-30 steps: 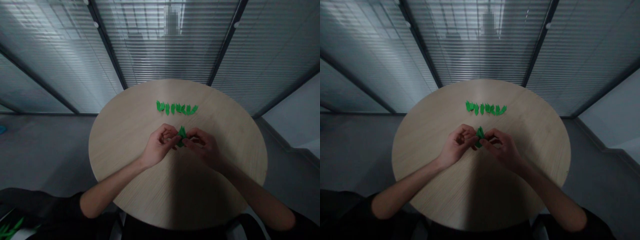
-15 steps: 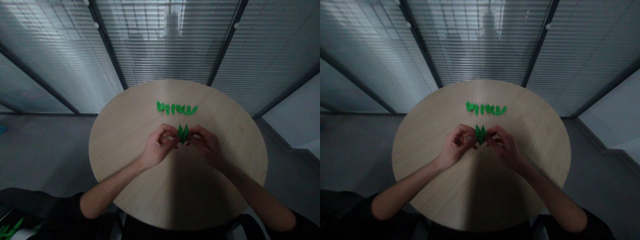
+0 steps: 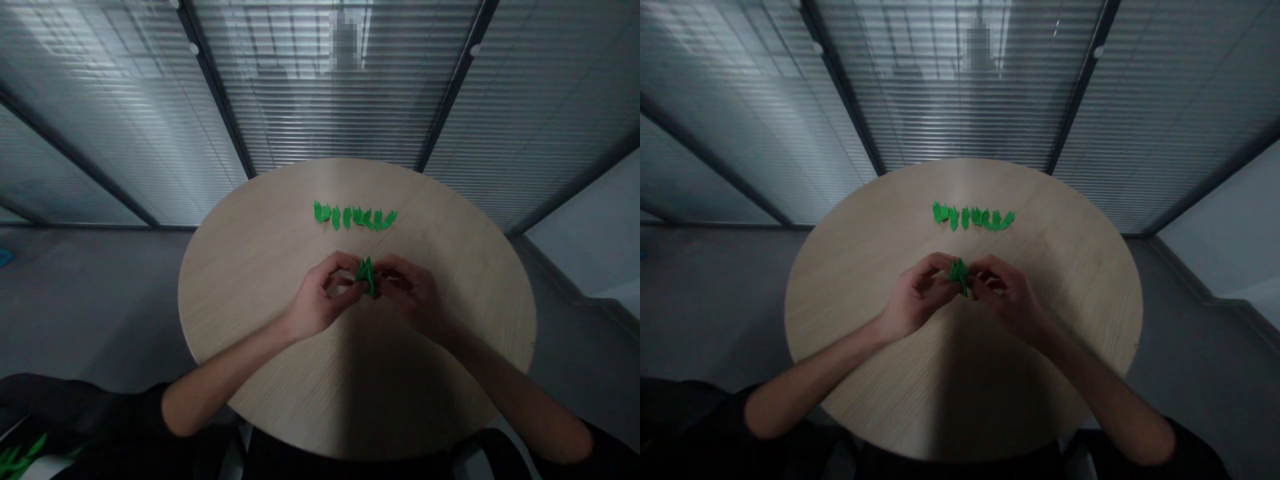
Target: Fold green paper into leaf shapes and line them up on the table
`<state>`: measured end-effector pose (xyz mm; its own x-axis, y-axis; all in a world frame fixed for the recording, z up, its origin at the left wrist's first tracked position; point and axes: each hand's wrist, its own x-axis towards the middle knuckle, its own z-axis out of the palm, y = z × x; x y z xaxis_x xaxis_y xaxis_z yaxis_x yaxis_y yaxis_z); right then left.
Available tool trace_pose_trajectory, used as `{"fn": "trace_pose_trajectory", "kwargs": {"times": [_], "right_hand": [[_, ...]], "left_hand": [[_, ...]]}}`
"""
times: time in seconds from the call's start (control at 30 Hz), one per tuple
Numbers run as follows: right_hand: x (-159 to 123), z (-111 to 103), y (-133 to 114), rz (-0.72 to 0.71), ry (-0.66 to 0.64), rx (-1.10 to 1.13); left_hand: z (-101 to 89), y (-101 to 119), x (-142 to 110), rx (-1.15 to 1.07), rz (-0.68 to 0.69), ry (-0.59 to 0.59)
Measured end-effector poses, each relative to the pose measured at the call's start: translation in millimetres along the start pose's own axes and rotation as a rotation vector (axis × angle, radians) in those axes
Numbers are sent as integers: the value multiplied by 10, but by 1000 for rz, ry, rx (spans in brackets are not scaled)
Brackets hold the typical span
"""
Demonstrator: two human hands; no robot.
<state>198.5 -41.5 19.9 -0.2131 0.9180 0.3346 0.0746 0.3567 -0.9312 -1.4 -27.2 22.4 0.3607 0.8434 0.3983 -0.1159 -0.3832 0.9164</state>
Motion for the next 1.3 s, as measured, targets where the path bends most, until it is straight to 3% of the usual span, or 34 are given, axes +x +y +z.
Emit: {"fn": "trace_pose_trajectory", "kwargs": {"times": [0.27, 0.43, 0.57, 0.93, 1.3], "right_hand": [[-3, 28, -37, 77, 19, 69], [-26, -7, -37, 8, -29, 62], [-19, -8, -52, -45, -69, 40], [-12, 27, -129, -62, -10, -16], [-38, 43, -130, -418, 155, -359]], "left_hand": [[5, -8, -22, 98, 34, 74], [7, -16, -29, 98, 45, 79], [8, -21, -30, 67, -14, 74], [26, -1, 2, -129, -135, 62], [10, 41, -8, 18, -70, 129]]}}
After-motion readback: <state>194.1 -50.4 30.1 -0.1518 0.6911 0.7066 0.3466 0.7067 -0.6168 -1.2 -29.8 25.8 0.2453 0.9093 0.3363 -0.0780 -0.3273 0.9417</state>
